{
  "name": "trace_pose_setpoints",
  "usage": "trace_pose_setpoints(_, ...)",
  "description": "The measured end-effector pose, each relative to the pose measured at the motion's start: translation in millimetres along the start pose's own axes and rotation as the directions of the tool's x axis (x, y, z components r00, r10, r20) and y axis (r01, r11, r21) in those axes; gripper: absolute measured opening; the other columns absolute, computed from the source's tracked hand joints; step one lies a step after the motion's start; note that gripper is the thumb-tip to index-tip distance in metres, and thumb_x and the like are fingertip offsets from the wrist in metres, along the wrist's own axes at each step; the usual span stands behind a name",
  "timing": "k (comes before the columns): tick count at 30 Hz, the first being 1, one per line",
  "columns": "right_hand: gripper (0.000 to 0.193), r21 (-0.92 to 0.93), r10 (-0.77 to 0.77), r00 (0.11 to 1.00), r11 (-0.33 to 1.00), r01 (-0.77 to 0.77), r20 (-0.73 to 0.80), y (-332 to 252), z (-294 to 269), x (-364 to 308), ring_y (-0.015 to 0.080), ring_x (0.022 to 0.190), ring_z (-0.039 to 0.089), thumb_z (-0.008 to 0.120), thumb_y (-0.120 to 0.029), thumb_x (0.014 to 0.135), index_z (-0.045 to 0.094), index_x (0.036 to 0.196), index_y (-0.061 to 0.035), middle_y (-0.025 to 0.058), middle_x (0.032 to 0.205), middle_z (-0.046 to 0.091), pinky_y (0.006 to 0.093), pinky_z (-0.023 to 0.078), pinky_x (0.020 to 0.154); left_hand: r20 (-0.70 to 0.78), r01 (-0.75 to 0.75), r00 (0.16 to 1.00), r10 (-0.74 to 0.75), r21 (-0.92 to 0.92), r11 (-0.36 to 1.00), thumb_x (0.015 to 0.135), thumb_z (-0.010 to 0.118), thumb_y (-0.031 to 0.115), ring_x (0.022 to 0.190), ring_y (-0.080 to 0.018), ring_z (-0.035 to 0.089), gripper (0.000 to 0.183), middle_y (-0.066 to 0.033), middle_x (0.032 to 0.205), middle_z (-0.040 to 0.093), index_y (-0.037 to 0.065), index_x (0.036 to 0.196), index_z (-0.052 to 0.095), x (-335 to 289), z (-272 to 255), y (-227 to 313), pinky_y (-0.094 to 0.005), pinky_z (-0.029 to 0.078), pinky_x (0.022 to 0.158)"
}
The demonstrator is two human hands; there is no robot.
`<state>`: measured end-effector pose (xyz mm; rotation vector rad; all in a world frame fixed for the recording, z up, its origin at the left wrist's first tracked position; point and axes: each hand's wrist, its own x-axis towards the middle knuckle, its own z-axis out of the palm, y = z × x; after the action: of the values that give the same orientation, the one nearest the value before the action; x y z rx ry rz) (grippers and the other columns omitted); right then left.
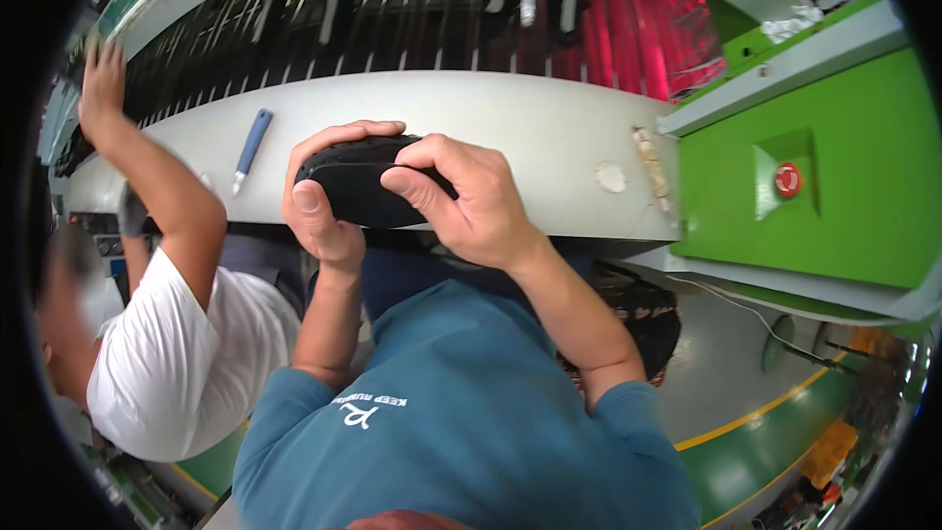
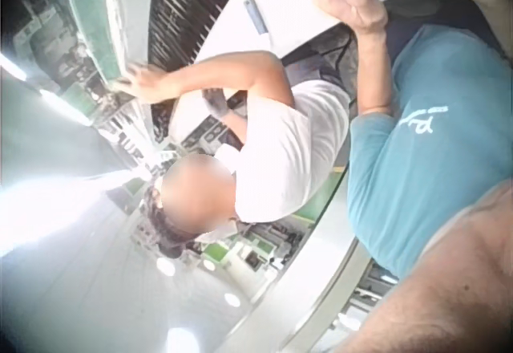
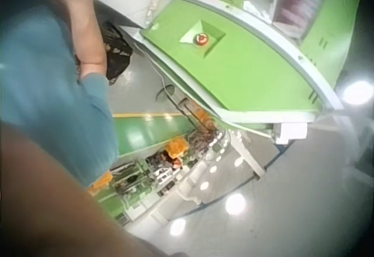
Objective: The person assembles footwear by attaching black insoles to green shoe uppers on a conveyor belt. They pick up an insole, align it with the upper, press it into place, and then place the assembled shoe onto the moving belt. This process is repeated for multiple pairs of shoes.
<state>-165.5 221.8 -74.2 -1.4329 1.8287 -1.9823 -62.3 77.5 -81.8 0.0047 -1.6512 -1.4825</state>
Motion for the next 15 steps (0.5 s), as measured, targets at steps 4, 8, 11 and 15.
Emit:
trace_pose_setpoints(4,0.020,-0.035,-0.045,0.998,0.998,0.046,0.044,1.2,9.5,5.2,0.0219,0.067,0.069,0.083,-0.020,0.102,0.072,0.100,-0.0040,0.0080,0.080,0.072,0.0345,0.052,0.061,-0.067,-0.050,0.997,0.049,-0.015,0.999,0.117,0.048,0.055,0.103,-0.0347,0.080,0.069,-0.0301,0.111,0.080,-0.011,0.126,0.065,-10.4,-10.2,-14.4,-0.0446,0.065,0.094)
trace_pose_setpoints(8,0.019,-0.019,-0.076,0.997,0.997,0.077,0.015,4.6,17.7,6.8,0.0246,0.069,0.072,0.085,-0.019,0.100,0.073,0.098,-0.0045,0.0087,0.081,0.074,0.0360,0.054,0.061,-0.018,-0.135,0.991,0.135,-0.025,0.990,0.114,0.063,0.041,0.105,-0.0395,0.080,0.056,-0.0328,0.111,0.079,-0.013,0.125,0.065,-11.0,-19.6,-18.8,-0.0497,0.065,0.097)
trace_pose_setpoints(11,0.018,-0.047,-0.039,0.998,0.998,0.042,0.050,0.9,14.7,7.5,0.0255,0.071,0.074,0.085,-0.018,0.099,0.073,0.097,-0.0045,0.0094,0.084,0.075,0.0364,0.056,0.063,0.004,-0.130,0.992,0.130,-0.030,0.991,0.111,0.069,0.032,0.105,-0.0422,0.080,0.048,-0.0351,0.111,0.078,-0.014,0.125,0.065,-11.4,-21.4,-14.3,-0.0535,0.065,0.099)
trace_pose_setpoints(15,0.017,-0.039,0.017,0.998,0.999,-0.015,0.067,-4.3,13.9,5.5,0.0258,0.073,0.075,0.086,-0.016,0.098,0.073,0.095,-0.0043,0.0098,0.085,0.077,0.0366,0.057,0.064,-0.017,-0.118,0.993,0.117,-0.069,0.991,0.111,0.068,0.026,0.104,-0.0445,0.080,0.044,-0.0376,0.110,0.077,-0.016,0.123,0.064,-15.8,-19.6,-13.2,-0.0574,0.065,0.098)
